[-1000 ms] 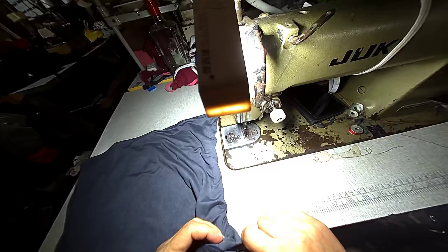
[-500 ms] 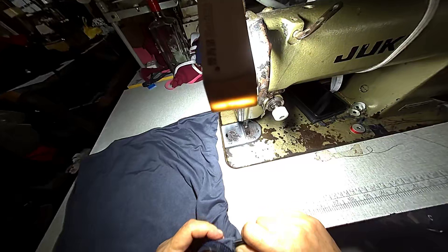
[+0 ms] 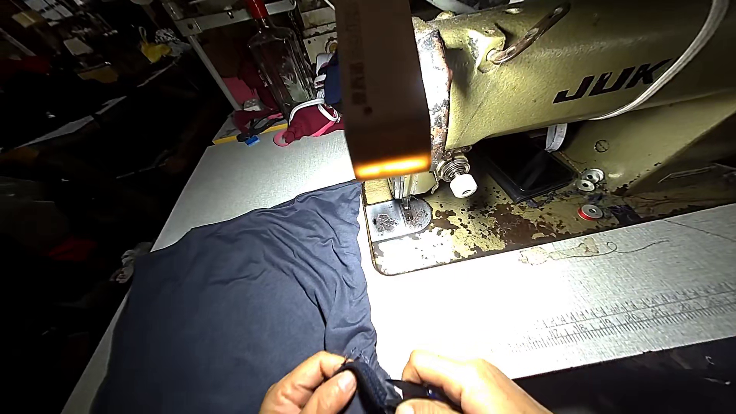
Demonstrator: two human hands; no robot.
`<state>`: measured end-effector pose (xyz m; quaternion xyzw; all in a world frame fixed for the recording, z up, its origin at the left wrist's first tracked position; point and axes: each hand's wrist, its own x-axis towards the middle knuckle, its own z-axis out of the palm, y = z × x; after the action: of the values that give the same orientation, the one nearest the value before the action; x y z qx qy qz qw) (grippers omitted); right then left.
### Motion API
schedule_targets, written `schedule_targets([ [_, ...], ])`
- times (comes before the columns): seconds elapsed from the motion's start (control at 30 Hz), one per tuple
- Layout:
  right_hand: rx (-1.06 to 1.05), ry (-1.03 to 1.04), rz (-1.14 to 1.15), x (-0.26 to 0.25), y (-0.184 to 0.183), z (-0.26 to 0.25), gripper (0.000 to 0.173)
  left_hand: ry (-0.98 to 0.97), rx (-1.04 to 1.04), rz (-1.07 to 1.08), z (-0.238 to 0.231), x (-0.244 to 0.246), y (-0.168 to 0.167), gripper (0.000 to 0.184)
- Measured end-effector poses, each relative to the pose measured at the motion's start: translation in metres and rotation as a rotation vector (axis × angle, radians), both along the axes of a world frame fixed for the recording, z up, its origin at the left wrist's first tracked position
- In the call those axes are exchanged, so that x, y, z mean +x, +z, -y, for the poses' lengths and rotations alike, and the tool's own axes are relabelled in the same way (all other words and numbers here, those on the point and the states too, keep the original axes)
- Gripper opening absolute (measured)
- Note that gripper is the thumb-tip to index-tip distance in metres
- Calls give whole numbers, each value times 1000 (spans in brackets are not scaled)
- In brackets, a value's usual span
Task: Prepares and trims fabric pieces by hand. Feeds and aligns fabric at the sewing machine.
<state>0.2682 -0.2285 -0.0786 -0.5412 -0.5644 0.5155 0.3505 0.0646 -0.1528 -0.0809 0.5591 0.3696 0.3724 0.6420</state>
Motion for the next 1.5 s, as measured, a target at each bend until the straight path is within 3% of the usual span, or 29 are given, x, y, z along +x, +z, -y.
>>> schedule_targets([
  [0.57,-168,-68,-536,-14,-9,-9,13,-7,42,-47,8,5,4,31],
  [0.83,-175,-24,-476,-12,-8,-8,16,30,128,-3,5,6,1,27],
  [0.97,-147,-155,-535,-17,-4,-8,13,-15,246,-36,0,2,2,30],
  [1.03,-94,-256,-555,-20,-1,-9,8,-41,243,-44,0,1,6,30],
  [1.1,-8,-306,-530,-23,-1,-10,16,-93,244,-50,-1,2,8,30],
  [1.2,122,-340,-452,-26,-4,-15,5,-124,226,-86,-2,3,11,34],
  [1.43,86,-324,-360,-21,-7,-22,5,-220,99,-182,-8,-3,17,21],
  [1.5,38,-332,-287,-15,-7,-20,13,-180,82,-189,-8,-3,15,23],
])
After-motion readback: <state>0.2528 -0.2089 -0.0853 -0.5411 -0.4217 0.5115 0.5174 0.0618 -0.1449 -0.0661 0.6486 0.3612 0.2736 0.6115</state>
